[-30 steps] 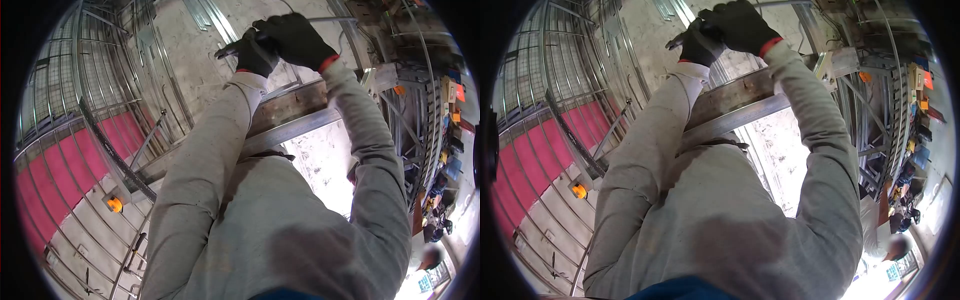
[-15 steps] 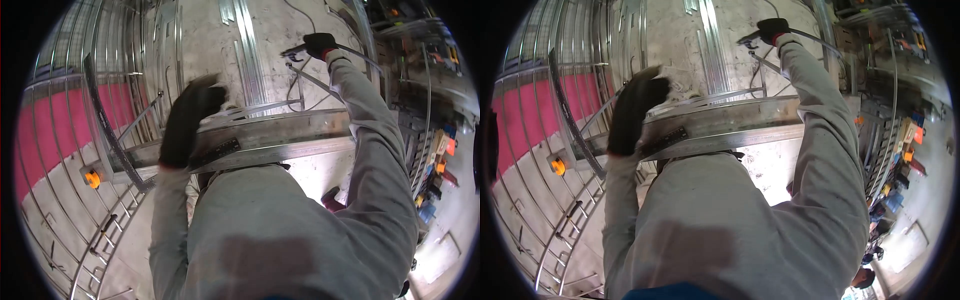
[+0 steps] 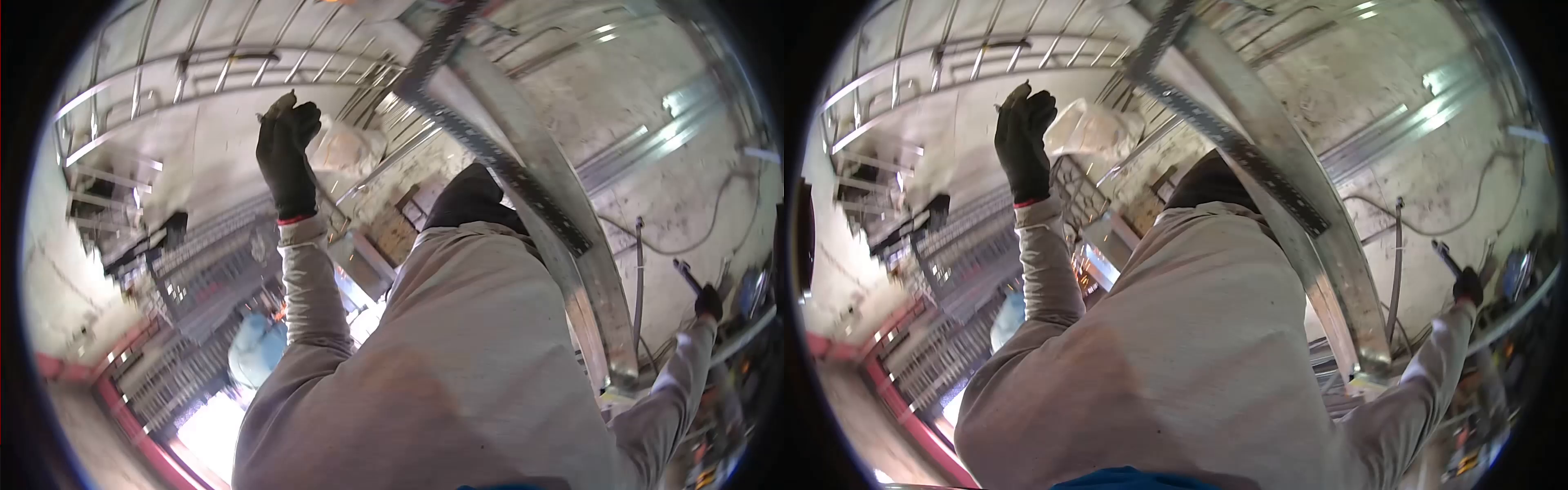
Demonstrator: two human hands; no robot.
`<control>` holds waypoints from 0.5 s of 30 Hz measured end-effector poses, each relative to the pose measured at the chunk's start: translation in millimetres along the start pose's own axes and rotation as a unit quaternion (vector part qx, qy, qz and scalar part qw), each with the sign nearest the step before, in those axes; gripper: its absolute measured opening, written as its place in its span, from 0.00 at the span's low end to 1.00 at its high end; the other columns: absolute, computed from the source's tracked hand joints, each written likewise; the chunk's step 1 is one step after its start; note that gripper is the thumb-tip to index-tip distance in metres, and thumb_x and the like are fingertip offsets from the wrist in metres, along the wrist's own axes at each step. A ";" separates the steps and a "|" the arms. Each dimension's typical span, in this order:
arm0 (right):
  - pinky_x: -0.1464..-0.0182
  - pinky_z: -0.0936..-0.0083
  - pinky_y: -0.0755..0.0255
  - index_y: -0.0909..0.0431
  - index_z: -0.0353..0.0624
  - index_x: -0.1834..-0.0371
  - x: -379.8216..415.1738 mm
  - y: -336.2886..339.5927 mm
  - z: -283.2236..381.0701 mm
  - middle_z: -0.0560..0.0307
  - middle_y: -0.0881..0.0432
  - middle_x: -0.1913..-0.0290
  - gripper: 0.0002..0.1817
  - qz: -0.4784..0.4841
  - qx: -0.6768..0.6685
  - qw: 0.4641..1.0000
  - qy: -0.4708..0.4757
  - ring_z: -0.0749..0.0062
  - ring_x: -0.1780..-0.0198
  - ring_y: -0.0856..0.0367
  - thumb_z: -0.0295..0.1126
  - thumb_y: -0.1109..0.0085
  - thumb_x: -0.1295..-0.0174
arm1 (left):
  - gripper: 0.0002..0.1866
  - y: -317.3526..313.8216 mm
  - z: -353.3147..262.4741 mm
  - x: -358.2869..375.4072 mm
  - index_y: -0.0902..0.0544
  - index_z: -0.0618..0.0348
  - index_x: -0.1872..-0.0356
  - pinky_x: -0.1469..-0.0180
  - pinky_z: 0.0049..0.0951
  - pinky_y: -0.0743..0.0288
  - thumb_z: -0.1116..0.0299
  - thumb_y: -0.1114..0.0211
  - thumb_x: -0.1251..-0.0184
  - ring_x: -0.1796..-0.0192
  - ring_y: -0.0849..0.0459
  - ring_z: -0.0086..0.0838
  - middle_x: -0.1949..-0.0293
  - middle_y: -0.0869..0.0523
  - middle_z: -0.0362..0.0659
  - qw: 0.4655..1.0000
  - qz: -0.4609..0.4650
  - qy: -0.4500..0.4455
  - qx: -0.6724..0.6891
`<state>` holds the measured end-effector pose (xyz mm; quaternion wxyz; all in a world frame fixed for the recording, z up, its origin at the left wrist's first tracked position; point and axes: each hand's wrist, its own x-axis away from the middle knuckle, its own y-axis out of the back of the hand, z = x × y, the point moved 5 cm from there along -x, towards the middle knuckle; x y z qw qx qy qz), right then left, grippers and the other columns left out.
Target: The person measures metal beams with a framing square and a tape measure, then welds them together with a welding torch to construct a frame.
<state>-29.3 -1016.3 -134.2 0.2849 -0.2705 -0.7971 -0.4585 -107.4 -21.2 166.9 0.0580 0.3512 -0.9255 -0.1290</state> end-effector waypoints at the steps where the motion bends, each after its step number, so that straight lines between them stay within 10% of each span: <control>1: 0.37 0.49 0.22 0.20 0.45 0.38 -12.2 -22.3 -16.0 0.43 0.18 0.36 0.21 -0.030 -0.063 0.997 -0.032 0.43 0.35 0.20 0.41 0.58 0.23 | 0.21 15.0 5.4 4.0 0.23 0.68 0.35 0.44 0.34 0.15 0.62 0.45 0.16 0.48 0.10 0.36 0.50 0.11 0.51 1.000 -0.025 0.002 -0.007; 6: 0.33 0.50 0.27 0.28 0.43 0.28 -2.0 -24.2 -30.3 0.37 0.22 0.32 0.29 0.027 0.000 0.999 0.038 0.39 0.32 0.23 0.43 0.45 0.28 | 0.21 59.1 72.6 56.9 0.18 0.67 0.41 0.47 0.33 0.17 0.59 0.51 0.13 0.53 0.11 0.33 0.54 0.10 0.49 0.996 -0.036 0.058 0.052; 8: 0.34 0.49 0.26 0.29 0.44 0.27 8.3 -14.0 -17.5 0.38 0.22 0.32 0.30 0.034 0.019 0.999 0.028 0.40 0.33 0.22 0.44 0.44 0.29 | 0.08 45.9 105.7 96.0 0.17 0.58 0.54 0.54 0.33 0.20 0.71 0.44 0.24 0.57 0.14 0.34 0.57 0.12 0.43 0.936 0.049 -0.081 -0.338; 10: 0.34 0.48 0.26 0.30 0.46 0.26 12.3 -6.7 -5.8 0.39 0.21 0.32 0.31 0.040 0.030 0.998 0.024 0.40 0.34 0.21 0.44 0.42 0.30 | 0.11 14.5 135.9 139.4 0.17 0.58 0.54 0.53 0.40 0.19 0.73 0.40 0.37 0.55 0.13 0.41 0.60 0.15 0.47 0.955 0.094 -0.016 -0.280; 11: 0.35 0.47 0.26 0.31 0.46 0.25 15.6 -4.9 -1.4 0.40 0.21 0.33 0.32 0.042 0.033 0.998 0.020 0.40 0.34 0.21 0.45 0.42 0.30 | 0.10 -16.8 121.7 155.3 0.18 0.59 0.55 0.52 0.41 0.19 0.72 0.41 0.35 0.56 0.13 0.43 0.60 0.15 0.47 0.867 0.130 -0.191 -0.442; 15: 0.36 0.45 0.25 0.33 0.49 0.23 38.3 18.8 21.0 0.41 0.19 0.33 0.34 0.026 0.043 0.999 -0.006 0.41 0.35 0.19 0.46 0.40 0.32 | 0.09 -66.8 142.0 202.2 0.16 0.58 0.60 0.49 0.38 0.19 0.68 0.35 0.39 0.50 0.15 0.39 0.54 0.16 0.45 0.898 0.194 -0.125 -0.374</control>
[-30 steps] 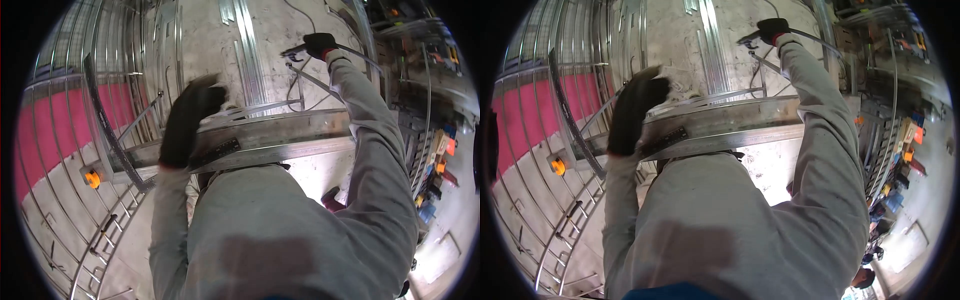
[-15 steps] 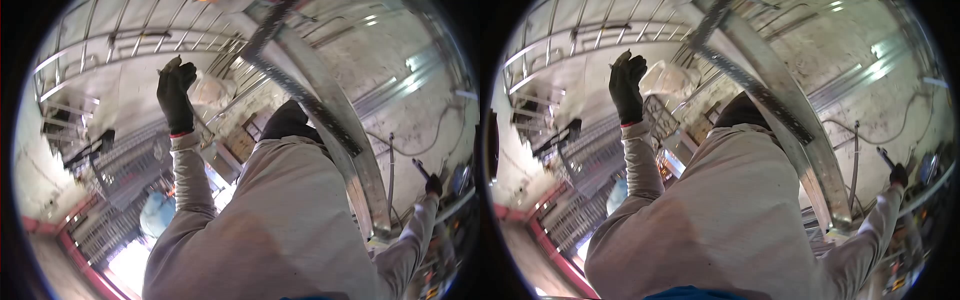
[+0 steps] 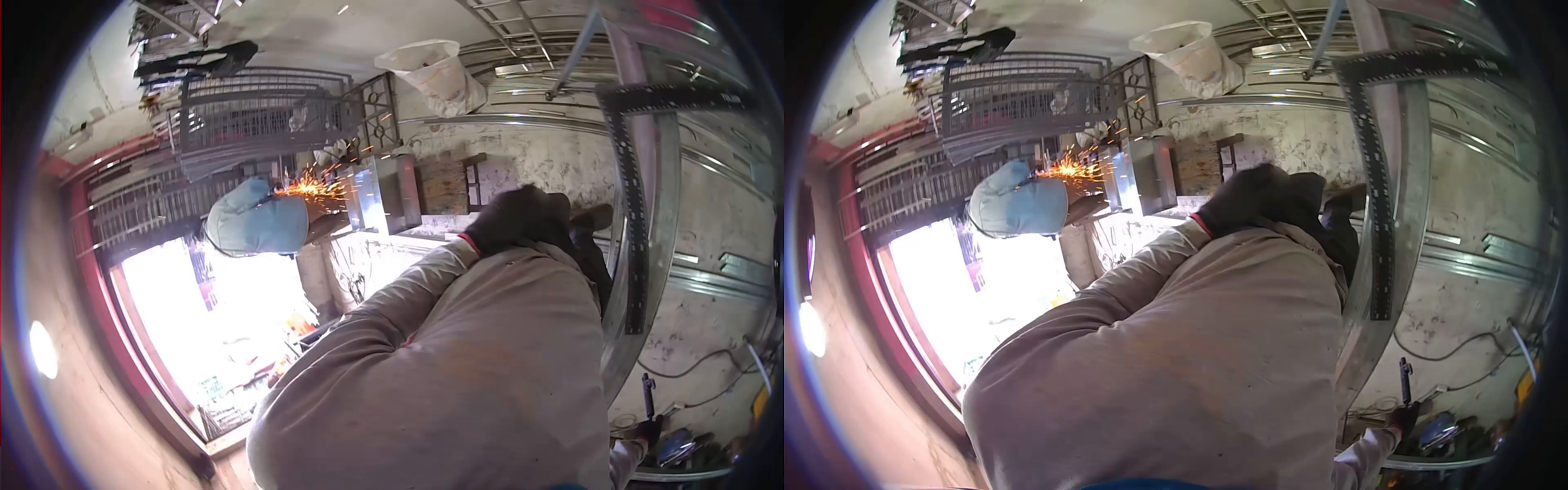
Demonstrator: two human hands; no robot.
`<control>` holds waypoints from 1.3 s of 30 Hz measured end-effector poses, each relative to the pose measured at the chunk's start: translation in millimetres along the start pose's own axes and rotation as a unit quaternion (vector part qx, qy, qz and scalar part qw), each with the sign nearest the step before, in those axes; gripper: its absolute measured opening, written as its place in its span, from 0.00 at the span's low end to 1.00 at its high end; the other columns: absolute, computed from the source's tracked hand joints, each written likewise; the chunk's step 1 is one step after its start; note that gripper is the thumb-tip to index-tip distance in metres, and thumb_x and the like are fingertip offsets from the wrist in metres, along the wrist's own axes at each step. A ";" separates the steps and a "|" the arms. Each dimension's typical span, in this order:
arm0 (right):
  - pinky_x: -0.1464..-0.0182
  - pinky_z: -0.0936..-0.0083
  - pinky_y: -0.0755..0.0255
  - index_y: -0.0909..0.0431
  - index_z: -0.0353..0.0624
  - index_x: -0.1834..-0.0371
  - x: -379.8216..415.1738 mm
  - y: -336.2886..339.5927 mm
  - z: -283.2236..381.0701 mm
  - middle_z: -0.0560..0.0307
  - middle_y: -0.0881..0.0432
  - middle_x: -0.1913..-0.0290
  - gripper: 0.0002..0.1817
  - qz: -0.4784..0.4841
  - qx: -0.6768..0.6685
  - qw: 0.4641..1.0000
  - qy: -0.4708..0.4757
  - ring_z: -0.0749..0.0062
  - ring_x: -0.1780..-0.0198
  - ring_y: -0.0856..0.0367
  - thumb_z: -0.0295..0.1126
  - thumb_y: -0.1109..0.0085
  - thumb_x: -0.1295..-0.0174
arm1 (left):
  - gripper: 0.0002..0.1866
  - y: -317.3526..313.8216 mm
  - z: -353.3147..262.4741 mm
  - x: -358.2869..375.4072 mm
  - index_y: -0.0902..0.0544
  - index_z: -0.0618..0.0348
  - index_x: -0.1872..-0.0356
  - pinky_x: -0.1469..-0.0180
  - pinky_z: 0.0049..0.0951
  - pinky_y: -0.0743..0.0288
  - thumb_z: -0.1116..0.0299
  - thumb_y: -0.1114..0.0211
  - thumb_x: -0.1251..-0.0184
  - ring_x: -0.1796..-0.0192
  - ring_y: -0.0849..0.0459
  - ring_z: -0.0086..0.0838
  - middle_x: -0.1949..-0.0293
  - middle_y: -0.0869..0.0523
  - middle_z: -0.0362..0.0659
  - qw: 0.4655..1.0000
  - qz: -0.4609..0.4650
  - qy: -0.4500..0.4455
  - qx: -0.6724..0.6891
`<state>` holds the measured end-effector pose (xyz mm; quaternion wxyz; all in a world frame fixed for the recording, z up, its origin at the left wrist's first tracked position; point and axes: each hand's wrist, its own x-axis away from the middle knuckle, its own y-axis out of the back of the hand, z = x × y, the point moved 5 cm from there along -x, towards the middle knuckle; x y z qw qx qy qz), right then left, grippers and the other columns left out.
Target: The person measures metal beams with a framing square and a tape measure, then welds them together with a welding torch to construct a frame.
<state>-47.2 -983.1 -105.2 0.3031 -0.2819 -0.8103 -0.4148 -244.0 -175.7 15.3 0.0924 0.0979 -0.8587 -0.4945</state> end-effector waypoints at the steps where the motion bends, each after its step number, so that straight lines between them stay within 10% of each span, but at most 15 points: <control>1: 0.36 0.44 0.25 0.33 0.50 0.23 7.5 8.3 8.9 0.42 0.19 0.33 0.35 -0.011 -0.004 1.000 -0.006 0.41 0.36 0.19 0.46 0.39 0.32 | 0.09 6.8 -3.9 0.2 0.16 0.58 0.60 0.49 0.38 0.19 0.68 0.35 0.39 0.50 0.15 0.39 0.54 0.16 0.45 1.000 -0.007 0.007 0.000; 4: 0.37 0.43 0.24 0.35 0.52 0.21 29.3 42.7 35.0 0.43 0.18 0.34 0.37 -0.077 -0.070 0.994 -0.020 0.41 0.37 0.18 0.47 0.37 0.33 | 0.11 -4.9 5.1 5.4 0.17 0.58 0.59 0.50 0.40 0.19 0.66 0.33 0.41 0.51 0.15 0.40 0.56 0.16 0.46 0.993 0.093 0.055 0.043; 8: 0.28 0.54 0.31 0.34 0.45 0.21 100.8 128.3 106.2 0.39 0.24 0.29 0.36 -0.375 -0.261 0.886 0.085 0.44 0.28 0.25 0.46 0.37 0.29 | 0.19 55.0 42.3 -8.5 0.15 0.58 0.41 0.48 0.38 0.18 0.63 0.31 0.31 0.53 0.09 0.40 0.52 0.10 0.50 0.966 -0.161 0.151 0.134; 12: 0.30 0.65 0.29 0.29 0.41 0.25 228.9 236.4 223.6 0.49 0.22 0.29 0.26 -0.383 -0.488 0.768 0.158 0.61 0.31 0.22 0.32 0.41 0.25 | 0.24 116.5 61.6 -77.4 0.22 0.63 0.33 0.52 0.28 0.19 0.74 0.31 0.28 0.56 0.16 0.22 0.47 0.13 0.45 0.891 -0.232 0.216 0.326; 13: 0.31 0.65 0.28 0.28 0.40 0.26 242.5 237.2 241.8 0.50 0.21 0.30 0.24 -0.359 -0.534 0.751 0.148 0.62 0.31 0.22 0.29 0.43 0.24 | 0.24 140.3 55.7 -106.4 0.23 0.64 0.32 0.55 0.26 0.19 0.73 0.31 0.26 0.60 0.18 0.20 0.43 0.14 0.44 0.932 -0.302 0.044 0.197; 18: 0.27 0.66 0.31 0.28 0.32 0.28 273.7 198.6 301.2 0.45 0.22 0.31 0.23 -0.433 -0.624 0.637 0.129 0.57 0.29 0.24 0.27 0.45 0.24 | 0.32 169.9 83.8 -268.3 0.24 0.56 0.30 0.43 0.33 0.21 0.60 0.24 0.33 0.44 0.17 0.31 0.41 0.15 0.47 0.927 -0.329 -0.014 0.178; 20: 0.26 0.65 0.31 0.28 0.30 0.29 271.4 189.6 305.7 0.43 0.23 0.30 0.23 -0.484 -0.575 0.652 0.101 0.54 0.28 0.25 0.27 0.43 0.25 | 0.37 172.0 91.0 -340.7 0.27 0.61 0.29 0.58 0.31 0.19 0.53 0.25 0.32 0.62 0.15 0.28 0.44 0.16 0.53 0.871 -0.428 -0.205 -0.127; 24: 0.30 0.56 0.30 0.21 0.34 0.37 283.9 208.9 305.6 0.39 0.18 0.37 0.21 -0.526 -0.512 0.679 0.017 0.45 0.36 0.20 0.29 0.41 0.32 | 0.23 146.4 154.5 -477.7 0.22 0.61 0.39 0.55 0.31 0.19 0.56 0.32 0.26 0.59 0.15 0.30 0.52 0.14 0.49 0.909 -0.136 -0.303 -0.253; 28: 0.39 0.55 0.25 0.21 0.36 0.37 286.2 197.0 302.0 0.40 0.15 0.47 0.24 -0.594 -0.508 0.624 -0.019 0.45 0.45 0.17 0.31 0.35 0.38 | 0.15 108.3 183.0 -572.9 0.16 0.61 0.49 0.53 0.32 0.20 0.59 0.39 0.20 0.57 0.15 0.33 0.59 0.13 0.44 0.710 -0.097 -0.605 -0.345; 29: 0.42 0.54 0.24 0.20 0.36 0.38 290.3 198.7 298.6 0.40 0.14 0.48 0.24 -0.575 -0.529 0.624 -0.015 0.44 0.47 0.16 0.30 0.35 0.39 | 0.18 110.3 185.4 -582.3 0.17 0.62 0.45 0.49 0.33 0.20 0.58 0.32 0.25 0.53 0.14 0.34 0.55 0.12 0.46 0.913 0.002 -0.382 -0.145; 30: 0.44 0.52 0.24 0.20 0.36 0.39 292.2 205.1 295.0 0.40 0.14 0.49 0.25 -0.513 -0.560 0.651 -0.012 0.44 0.47 0.17 0.30 0.34 0.41 | 0.24 115.7 198.8 -580.8 0.18 0.63 0.42 0.45 0.34 0.19 0.57 0.26 0.29 0.49 0.13 0.36 0.50 0.12 0.47 0.979 -0.023 -0.138 0.146; 34: 0.46 0.55 0.25 0.21 0.39 0.44 304.8 212.2 291.3 0.47 0.15 0.56 0.23 -0.565 -0.543 0.621 -0.027 0.48 0.52 0.17 0.30 0.32 0.44 | 0.29 143.7 183.2 -576.9 0.19 0.64 0.39 0.42 0.37 0.16 0.54 0.24 0.32 0.46 0.13 0.39 0.46 0.12 0.49 0.996 -0.036 0.011 0.081; 36: 0.43 0.54 0.26 0.21 0.40 0.42 310.6 211.2 287.9 0.47 0.15 0.51 0.23 -0.556 -0.561 0.613 -0.016 0.48 0.49 0.17 0.30 0.32 0.43 | 0.28 178.7 146.2 -565.8 0.19 0.61 0.37 0.45 0.40 0.14 0.56 0.25 0.32 0.46 0.13 0.41 0.46 0.13 0.50 0.927 -0.045 -0.192 -0.320; 38: 0.40 0.53 0.27 0.21 0.41 0.40 319.3 203.2 281.4 0.47 0.15 0.47 0.24 -0.557 -0.576 0.599 -0.002 0.48 0.47 0.17 0.29 0.32 0.42 | 0.28 209.4 107.0 -532.0 0.21 0.57 0.34 0.48 0.45 0.12 0.59 0.25 0.32 0.46 0.12 0.44 0.47 0.14 0.52 0.922 -0.143 0.032 0.358; 39: 0.40 0.53 0.27 0.21 0.42 0.41 328.5 200.8 280.5 0.49 0.15 0.46 0.24 -0.598 -0.555 0.578 0.008 0.50 0.46 0.17 0.29 0.31 0.42 | 0.27 230.1 80.5 -514.4 0.21 0.58 0.35 0.48 0.44 0.12 0.59 0.27 0.31 0.46 0.12 0.43 0.47 0.14 0.51 0.895 -0.183 0.001 0.408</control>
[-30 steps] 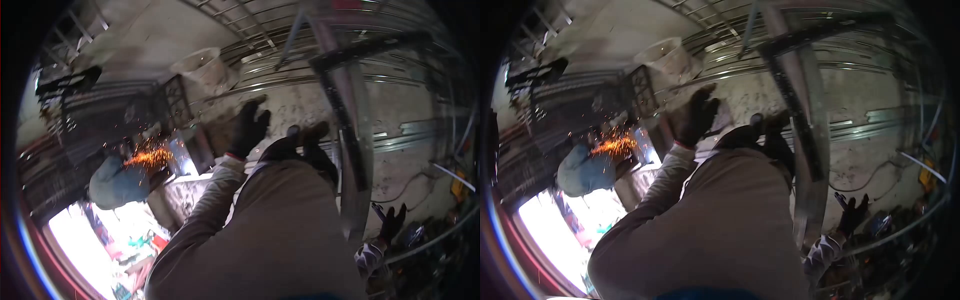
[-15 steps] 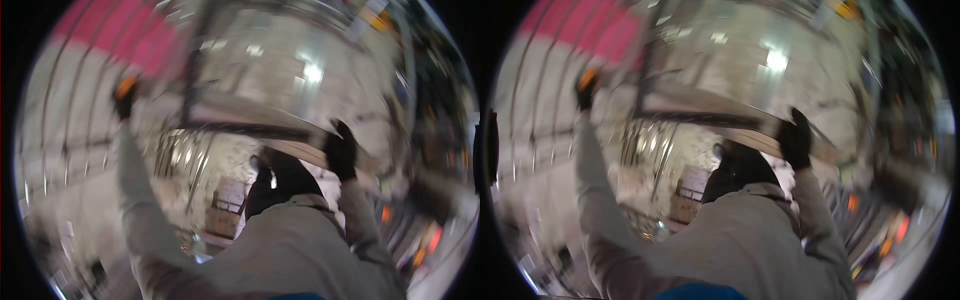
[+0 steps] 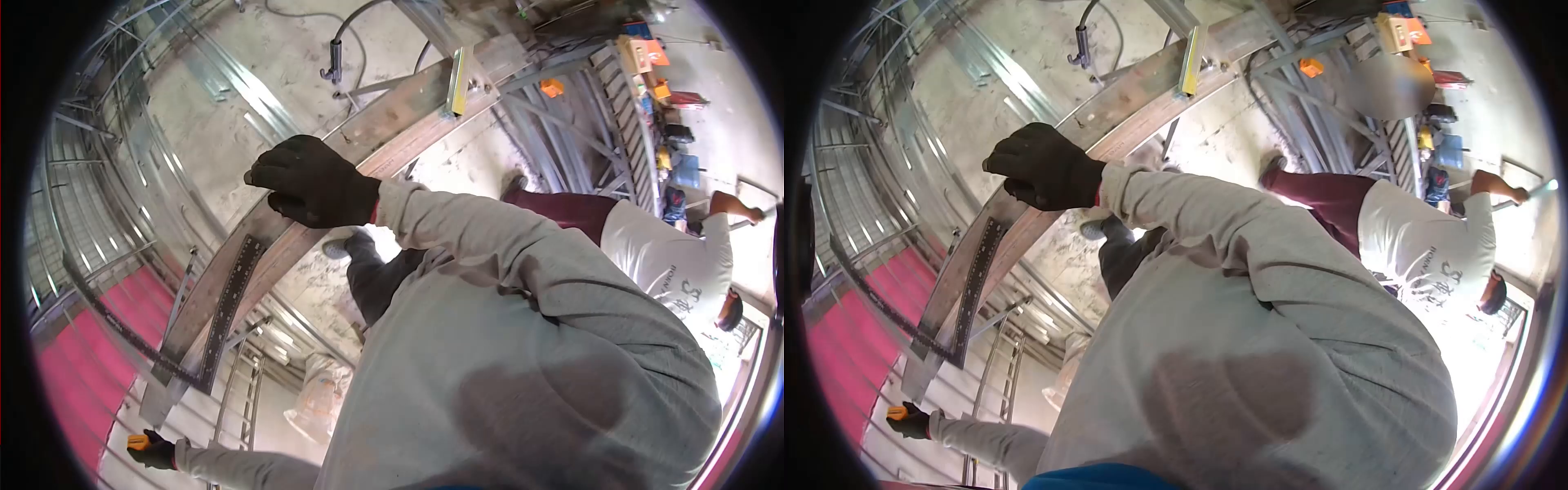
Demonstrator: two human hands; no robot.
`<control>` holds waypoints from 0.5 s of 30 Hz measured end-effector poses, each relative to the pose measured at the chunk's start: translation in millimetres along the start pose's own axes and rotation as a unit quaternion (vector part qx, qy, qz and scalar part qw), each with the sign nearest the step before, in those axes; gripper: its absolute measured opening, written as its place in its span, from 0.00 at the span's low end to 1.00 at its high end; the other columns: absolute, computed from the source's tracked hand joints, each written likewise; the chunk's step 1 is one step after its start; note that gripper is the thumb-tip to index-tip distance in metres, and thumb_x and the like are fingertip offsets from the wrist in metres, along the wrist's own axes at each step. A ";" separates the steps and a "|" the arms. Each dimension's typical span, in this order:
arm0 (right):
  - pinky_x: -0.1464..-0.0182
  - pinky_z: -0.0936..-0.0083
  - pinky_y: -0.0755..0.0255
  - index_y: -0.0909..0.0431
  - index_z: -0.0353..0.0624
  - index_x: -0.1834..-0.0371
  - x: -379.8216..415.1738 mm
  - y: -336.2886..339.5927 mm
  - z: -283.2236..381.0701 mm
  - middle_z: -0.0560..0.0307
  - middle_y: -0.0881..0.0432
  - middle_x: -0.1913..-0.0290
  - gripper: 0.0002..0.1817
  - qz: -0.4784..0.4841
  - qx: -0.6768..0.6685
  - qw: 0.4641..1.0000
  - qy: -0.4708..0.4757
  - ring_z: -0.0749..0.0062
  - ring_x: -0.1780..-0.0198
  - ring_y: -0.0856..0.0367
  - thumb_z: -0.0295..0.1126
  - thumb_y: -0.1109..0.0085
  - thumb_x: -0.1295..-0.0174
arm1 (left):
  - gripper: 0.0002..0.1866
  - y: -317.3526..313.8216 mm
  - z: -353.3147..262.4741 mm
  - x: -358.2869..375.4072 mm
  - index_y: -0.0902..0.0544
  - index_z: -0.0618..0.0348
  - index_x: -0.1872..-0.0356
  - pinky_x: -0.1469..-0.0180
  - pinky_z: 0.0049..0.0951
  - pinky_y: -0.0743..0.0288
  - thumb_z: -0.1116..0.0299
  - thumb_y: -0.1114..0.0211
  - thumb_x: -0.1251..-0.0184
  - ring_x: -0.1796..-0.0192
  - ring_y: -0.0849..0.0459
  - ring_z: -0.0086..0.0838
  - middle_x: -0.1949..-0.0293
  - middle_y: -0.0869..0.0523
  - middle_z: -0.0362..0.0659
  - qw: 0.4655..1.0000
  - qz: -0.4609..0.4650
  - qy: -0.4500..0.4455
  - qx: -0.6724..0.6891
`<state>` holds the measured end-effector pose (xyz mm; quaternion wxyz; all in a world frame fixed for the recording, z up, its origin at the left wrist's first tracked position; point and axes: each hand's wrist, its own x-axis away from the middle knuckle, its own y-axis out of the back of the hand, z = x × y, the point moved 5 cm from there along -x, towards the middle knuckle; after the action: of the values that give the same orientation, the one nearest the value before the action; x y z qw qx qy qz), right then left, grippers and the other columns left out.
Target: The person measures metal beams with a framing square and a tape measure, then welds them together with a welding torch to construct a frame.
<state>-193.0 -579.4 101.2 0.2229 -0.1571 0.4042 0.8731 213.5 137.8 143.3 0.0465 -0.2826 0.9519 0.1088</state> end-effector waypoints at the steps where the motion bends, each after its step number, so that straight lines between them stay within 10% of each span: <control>1: 0.39 0.53 0.27 0.21 0.42 0.41 2.1 6.6 5.8 0.50 0.15 0.45 0.23 -0.033 -0.008 0.998 0.044 0.52 0.44 0.17 0.29 0.31 0.42 | 0.26 -14.0 -45.8 31.7 0.21 0.58 0.35 0.47 0.43 0.13 0.58 0.30 0.29 0.46 0.13 0.43 0.47 0.14 0.51 0.999 0.013 -0.049 0.021; 5: 0.39 0.54 0.25 0.21 0.42 0.39 38.6 79.6 6.6 0.47 0.16 0.44 0.24 -0.027 -0.104 0.994 0.016 0.48 0.40 0.19 0.28 0.30 0.41 | 0.22 -98.9 -181.4 248.5 0.21 0.60 0.37 0.47 0.41 0.16 0.57 0.40 0.23 0.46 0.14 0.41 0.48 0.15 0.49 0.974 0.128 -0.141 0.125; 9: 0.35 0.56 0.27 0.19 0.41 0.41 72.3 176.9 -47.9 0.47 0.16 0.42 0.23 -0.080 -0.096 0.992 0.019 0.49 0.40 0.18 0.25 0.31 0.42 | 0.22 -210.0 -179.7 516.0 0.21 0.63 0.39 0.46 0.38 0.18 0.56 0.50 0.16 0.46 0.15 0.39 0.48 0.16 0.46 0.948 0.209 -0.073 0.230; 11: 0.36 0.61 0.25 0.19 0.39 0.40 74.5 212.8 -111.8 0.46 0.15 0.43 0.22 -0.116 -0.056 0.991 -0.048 0.51 0.40 0.17 0.26 0.31 0.38 | 0.22 -253.0 -130.5 616.7 0.27 0.65 0.31 0.47 0.33 0.18 0.61 0.44 0.16 0.45 0.14 0.36 0.47 0.14 0.50 0.935 0.231 -0.262 -0.064; 12: 0.37 0.65 0.24 0.19 0.38 0.39 71.6 229.5 -145.5 0.45 0.14 0.44 0.22 -0.135 -0.031 0.989 -0.057 0.52 0.40 0.16 0.27 0.30 0.36 | 0.23 -289.6 -113.5 670.3 0.29 0.64 0.31 0.49 0.31 0.18 0.67 0.37 0.20 0.50 0.12 0.34 0.50 0.12 0.49 0.964 0.250 -0.002 0.091; 15: 0.38 0.73 0.24 0.19 0.35 0.37 45.3 276.8 -214.4 0.49 0.13 0.41 0.19 -0.139 -0.012 0.984 -0.108 0.69 0.42 0.16 0.31 0.36 0.27 | 0.29 -358.1 -126.8 763.0 0.23 0.62 0.41 0.55 0.37 0.22 0.59 0.22 0.38 0.57 0.17 0.33 0.55 0.17 0.47 0.949 0.281 -0.114 0.089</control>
<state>-354.3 -892.6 122.9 0.3823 -0.1189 0.3419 0.8502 -231.4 -587.0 87.3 0.1469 0.0156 0.9870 0.0636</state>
